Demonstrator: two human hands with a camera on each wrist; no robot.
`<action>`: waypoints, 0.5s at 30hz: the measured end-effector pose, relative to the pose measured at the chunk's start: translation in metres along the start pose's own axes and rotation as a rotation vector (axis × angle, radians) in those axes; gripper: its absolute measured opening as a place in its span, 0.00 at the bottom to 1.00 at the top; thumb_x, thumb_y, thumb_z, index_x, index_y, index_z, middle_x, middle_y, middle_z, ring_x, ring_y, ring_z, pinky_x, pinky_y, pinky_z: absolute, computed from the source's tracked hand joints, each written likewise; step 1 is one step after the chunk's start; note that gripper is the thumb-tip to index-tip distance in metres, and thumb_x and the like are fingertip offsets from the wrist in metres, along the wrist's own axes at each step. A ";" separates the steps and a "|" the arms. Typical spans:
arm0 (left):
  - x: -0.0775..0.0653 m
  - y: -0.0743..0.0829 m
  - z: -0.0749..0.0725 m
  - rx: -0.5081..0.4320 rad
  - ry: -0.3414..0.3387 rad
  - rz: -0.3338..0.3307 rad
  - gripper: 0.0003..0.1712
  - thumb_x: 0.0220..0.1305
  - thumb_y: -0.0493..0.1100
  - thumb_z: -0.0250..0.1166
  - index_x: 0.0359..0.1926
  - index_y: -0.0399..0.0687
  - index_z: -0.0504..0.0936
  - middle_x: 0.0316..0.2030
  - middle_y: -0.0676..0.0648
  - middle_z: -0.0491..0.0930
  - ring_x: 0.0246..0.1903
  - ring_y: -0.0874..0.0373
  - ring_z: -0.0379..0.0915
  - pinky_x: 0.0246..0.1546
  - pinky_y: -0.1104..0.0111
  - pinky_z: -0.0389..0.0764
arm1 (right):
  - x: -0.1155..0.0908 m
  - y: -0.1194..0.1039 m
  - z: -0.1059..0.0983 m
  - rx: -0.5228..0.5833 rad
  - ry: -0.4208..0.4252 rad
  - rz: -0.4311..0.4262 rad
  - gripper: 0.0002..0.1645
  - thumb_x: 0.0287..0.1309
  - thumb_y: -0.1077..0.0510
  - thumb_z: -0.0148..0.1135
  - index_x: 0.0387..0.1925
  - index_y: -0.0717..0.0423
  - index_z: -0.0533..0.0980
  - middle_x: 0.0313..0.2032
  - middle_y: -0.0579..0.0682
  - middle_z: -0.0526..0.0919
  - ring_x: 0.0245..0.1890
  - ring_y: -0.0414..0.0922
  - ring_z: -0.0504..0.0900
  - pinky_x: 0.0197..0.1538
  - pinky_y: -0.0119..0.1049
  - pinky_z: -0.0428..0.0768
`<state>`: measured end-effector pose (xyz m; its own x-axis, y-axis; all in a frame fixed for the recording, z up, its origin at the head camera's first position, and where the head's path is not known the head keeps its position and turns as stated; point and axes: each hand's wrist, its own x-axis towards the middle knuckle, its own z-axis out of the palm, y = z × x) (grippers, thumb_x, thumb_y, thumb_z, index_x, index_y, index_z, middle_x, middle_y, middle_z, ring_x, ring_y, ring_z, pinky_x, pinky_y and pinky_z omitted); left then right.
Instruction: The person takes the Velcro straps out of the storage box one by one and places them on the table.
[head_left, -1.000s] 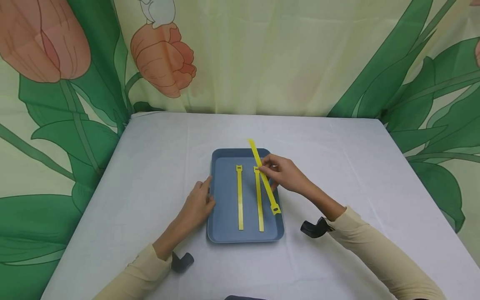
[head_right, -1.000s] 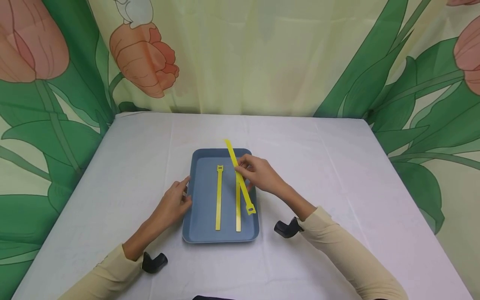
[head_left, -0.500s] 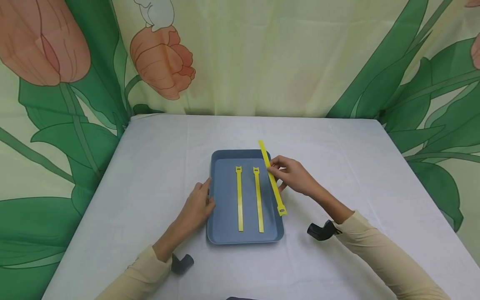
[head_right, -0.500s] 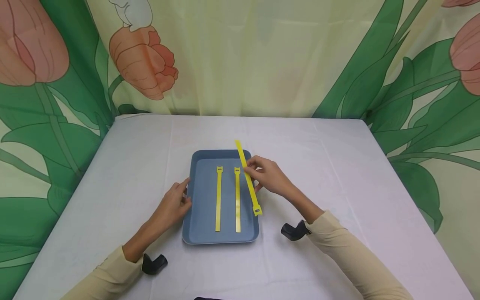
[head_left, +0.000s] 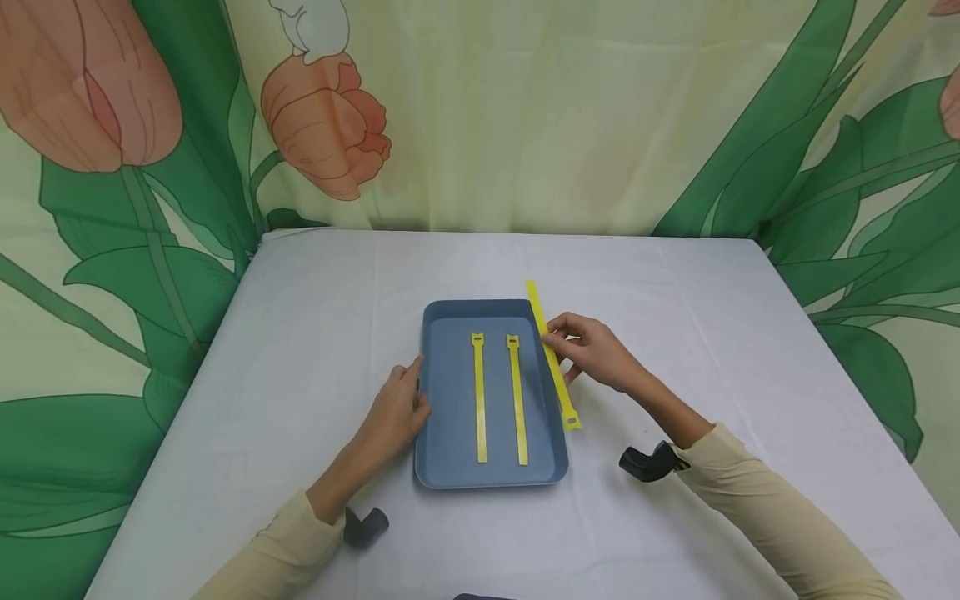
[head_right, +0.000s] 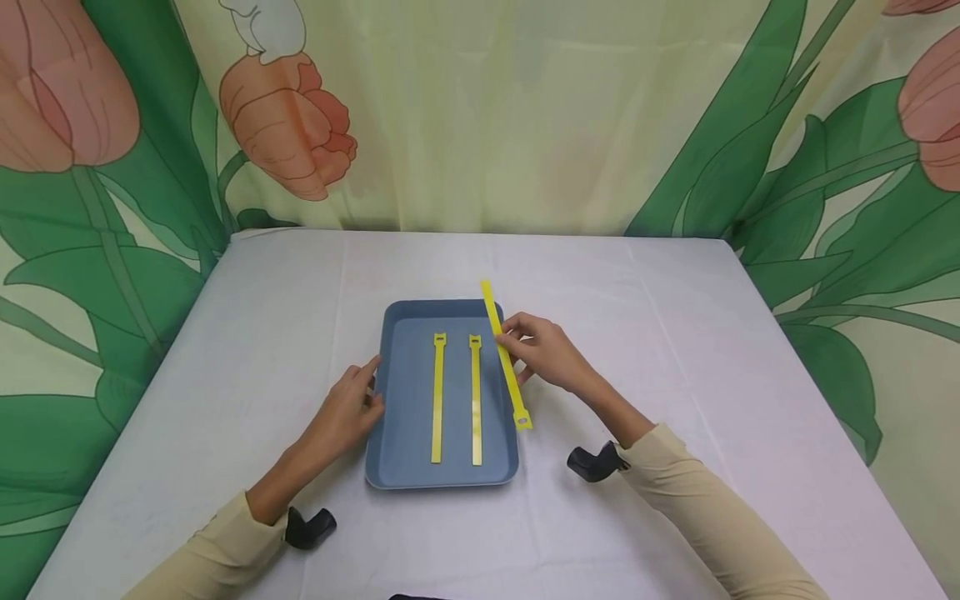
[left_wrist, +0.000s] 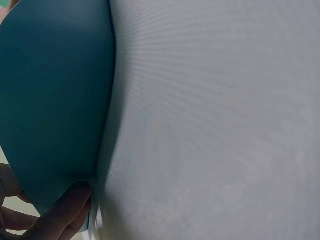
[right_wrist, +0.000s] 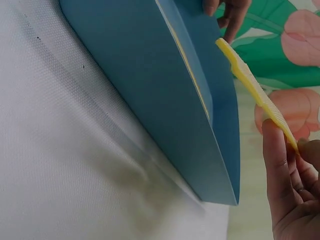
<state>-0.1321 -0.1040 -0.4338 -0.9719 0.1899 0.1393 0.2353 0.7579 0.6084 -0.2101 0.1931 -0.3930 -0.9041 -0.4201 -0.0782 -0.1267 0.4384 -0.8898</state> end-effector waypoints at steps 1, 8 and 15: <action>0.000 0.000 0.000 0.001 0.000 -0.001 0.33 0.56 0.28 0.59 0.63 0.24 0.61 0.39 0.37 0.71 0.28 0.57 0.68 0.26 0.71 0.74 | 0.000 0.000 0.000 -0.002 0.002 0.004 0.17 0.63 0.59 0.57 0.49 0.67 0.71 0.38 0.58 0.76 0.34 0.49 0.82 0.25 0.43 0.81; 0.000 0.001 0.000 0.000 -0.010 -0.009 0.33 0.56 0.28 0.59 0.64 0.24 0.61 0.38 0.38 0.71 0.28 0.57 0.67 0.26 0.70 0.74 | -0.002 0.003 -0.002 -0.007 0.037 0.041 0.18 0.64 0.57 0.57 0.50 0.66 0.72 0.39 0.58 0.77 0.34 0.50 0.82 0.26 0.44 0.81; 0.000 0.000 -0.001 -0.010 -0.011 -0.014 0.34 0.56 0.28 0.59 0.64 0.25 0.60 0.39 0.38 0.71 0.28 0.57 0.67 0.26 0.71 0.74 | -0.004 0.011 -0.005 -0.012 0.075 0.088 0.19 0.64 0.53 0.57 0.49 0.63 0.72 0.40 0.58 0.78 0.34 0.50 0.81 0.26 0.43 0.81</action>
<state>-0.1317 -0.1041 -0.4330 -0.9748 0.1864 0.1223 0.2217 0.7544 0.6179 -0.2101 0.2036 -0.3999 -0.9397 -0.3196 -0.1215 -0.0502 0.4805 -0.8756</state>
